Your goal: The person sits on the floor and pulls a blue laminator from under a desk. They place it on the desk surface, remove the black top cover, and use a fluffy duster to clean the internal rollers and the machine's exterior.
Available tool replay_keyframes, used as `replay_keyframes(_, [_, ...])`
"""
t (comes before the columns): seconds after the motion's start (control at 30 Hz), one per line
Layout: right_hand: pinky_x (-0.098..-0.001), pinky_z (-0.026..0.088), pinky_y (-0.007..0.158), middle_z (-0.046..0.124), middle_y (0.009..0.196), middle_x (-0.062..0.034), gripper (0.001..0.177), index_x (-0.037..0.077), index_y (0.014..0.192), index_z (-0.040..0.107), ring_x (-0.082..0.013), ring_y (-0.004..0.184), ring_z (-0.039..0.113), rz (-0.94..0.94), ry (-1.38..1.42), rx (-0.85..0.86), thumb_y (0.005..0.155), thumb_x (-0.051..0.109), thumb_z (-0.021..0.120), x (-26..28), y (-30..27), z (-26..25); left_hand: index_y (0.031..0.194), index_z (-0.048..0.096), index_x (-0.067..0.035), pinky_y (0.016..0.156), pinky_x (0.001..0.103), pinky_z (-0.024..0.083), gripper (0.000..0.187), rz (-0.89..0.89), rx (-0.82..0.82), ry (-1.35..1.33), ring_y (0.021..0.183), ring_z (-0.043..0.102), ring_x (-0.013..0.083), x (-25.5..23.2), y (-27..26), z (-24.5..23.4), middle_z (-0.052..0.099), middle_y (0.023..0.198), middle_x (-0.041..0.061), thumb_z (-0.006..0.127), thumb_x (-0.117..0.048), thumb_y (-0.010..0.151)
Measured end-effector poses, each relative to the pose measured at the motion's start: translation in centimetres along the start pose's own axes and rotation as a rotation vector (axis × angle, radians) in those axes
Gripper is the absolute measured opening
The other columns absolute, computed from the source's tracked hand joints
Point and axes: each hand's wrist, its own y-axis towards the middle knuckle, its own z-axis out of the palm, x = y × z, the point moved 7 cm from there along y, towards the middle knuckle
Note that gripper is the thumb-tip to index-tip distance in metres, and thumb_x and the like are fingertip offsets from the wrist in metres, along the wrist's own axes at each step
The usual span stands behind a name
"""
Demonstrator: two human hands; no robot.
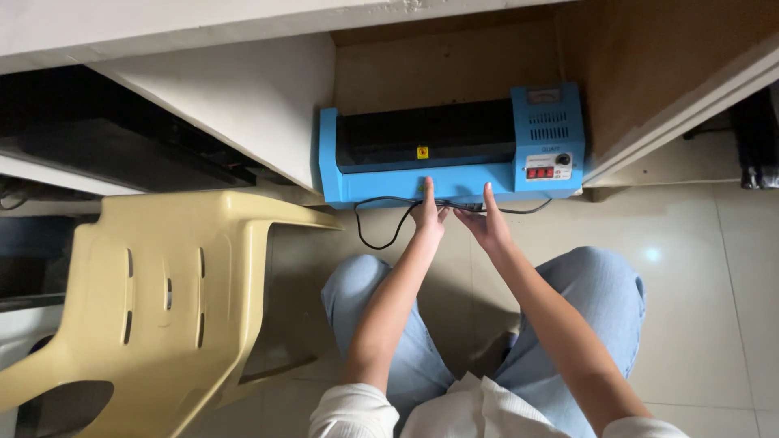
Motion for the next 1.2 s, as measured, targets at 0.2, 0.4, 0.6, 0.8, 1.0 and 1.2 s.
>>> replay_keyframes(0.2, [-0.0517, 0.055, 0.105, 0.053, 0.138, -0.0242, 0.079, 0.008, 0.143, 0.042, -0.0406, 0.120, 0.062, 0.031, 0.005, -0.145, 0.086, 0.053, 0.074, 0.5, 1.2, -0.4, 0.140, 0.046, -0.020, 0.095, 0.048, 0.057, 0.079, -0.032, -0.024, 0.009, 0.118, 0.060, 0.0233, -0.2, -1.0, 0.1, 0.058, 0.134, 0.003, 0.082, -0.050, 0.077])
replay_keyframes(0.4, [-0.0510, 0.058, 0.101, 0.056, 0.137, -0.0203, 0.071, 0.006, 0.137, 0.051, -0.0367, 0.120, 0.063, -0.060, 0.004, -0.119, 0.087, 0.051, 0.075, 0.1, 1.9, -1.1, 0.142, 0.045, -0.017, 0.100, 0.049, 0.058, 0.082, -0.042, -0.008, 0.045, 0.122, 0.059, 0.0293, -0.1, -1.6, 0.0, 0.055, 0.137, 0.010, 0.080, -0.053, 0.078])
replay_keyframes(0.6, [-0.0452, 0.058, 0.097, 0.063, 0.122, -0.0146, 0.059, 0.008, 0.127, 0.057, -0.0307, 0.105, 0.065, -0.080, -0.056, -0.170, 0.090, 0.051, 0.072, -1.0, 0.0, -1.1, 0.141, 0.048, -0.019, 0.103, 0.048, 0.050, 0.079, -0.045, 0.008, 0.063, 0.126, 0.055, 0.0246, -0.4, -2.0, -1.2, 0.055, 0.139, 0.005, 0.078, -0.056, 0.078])
replay_keyframes(0.8, [-0.0418, 0.059, 0.095, 0.064, 0.114, -0.0086, 0.052, 0.007, 0.122, 0.059, -0.0250, 0.100, 0.067, -0.117, 0.038, -0.228, 0.091, 0.047, 0.074, -1.9, 0.2, -2.1, 0.142, 0.050, -0.015, 0.107, 0.045, 0.046, 0.078, -0.083, 0.163, 0.056, 0.126, 0.054, 0.0220, 0.2, -1.2, -2.8, 0.055, 0.138, 0.004, 0.079, -0.055, 0.082])
replay_keyframes(1.0, [-0.0504, 0.056, 0.091, 0.050, 0.109, -0.0119, 0.045, 0.013, 0.111, 0.050, -0.0262, 0.093, 0.056, -0.260, 0.131, -0.158, 0.102, 0.041, 0.083, -2.1, 3.2, -7.9, 0.139, 0.053, -0.016, 0.091, 0.039, 0.048, 0.076, -0.065, -0.013, -0.202, 0.113, 0.053, 0.0191, -1.2, -1.7, -5.2, 0.060, 0.122, 0.002, 0.074, -0.059, 0.081])
replay_keyframes(1.2, [-0.0608, 0.052, 0.097, 0.055, 0.127, -0.0093, 0.051, 0.028, 0.116, 0.043, -0.0315, 0.110, 0.064, -0.229, 0.219, -0.264, 0.083, 0.043, 0.079, 1.5, -2.6, -2.1, 0.131, 0.058, -0.022, 0.090, 0.035, 0.045, 0.062, 0.201, -0.183, -0.292, 0.112, 0.058, 0.0146, -6.4, -0.6, -7.4, 0.063, 0.129, -0.002, 0.078, -0.053, 0.082])
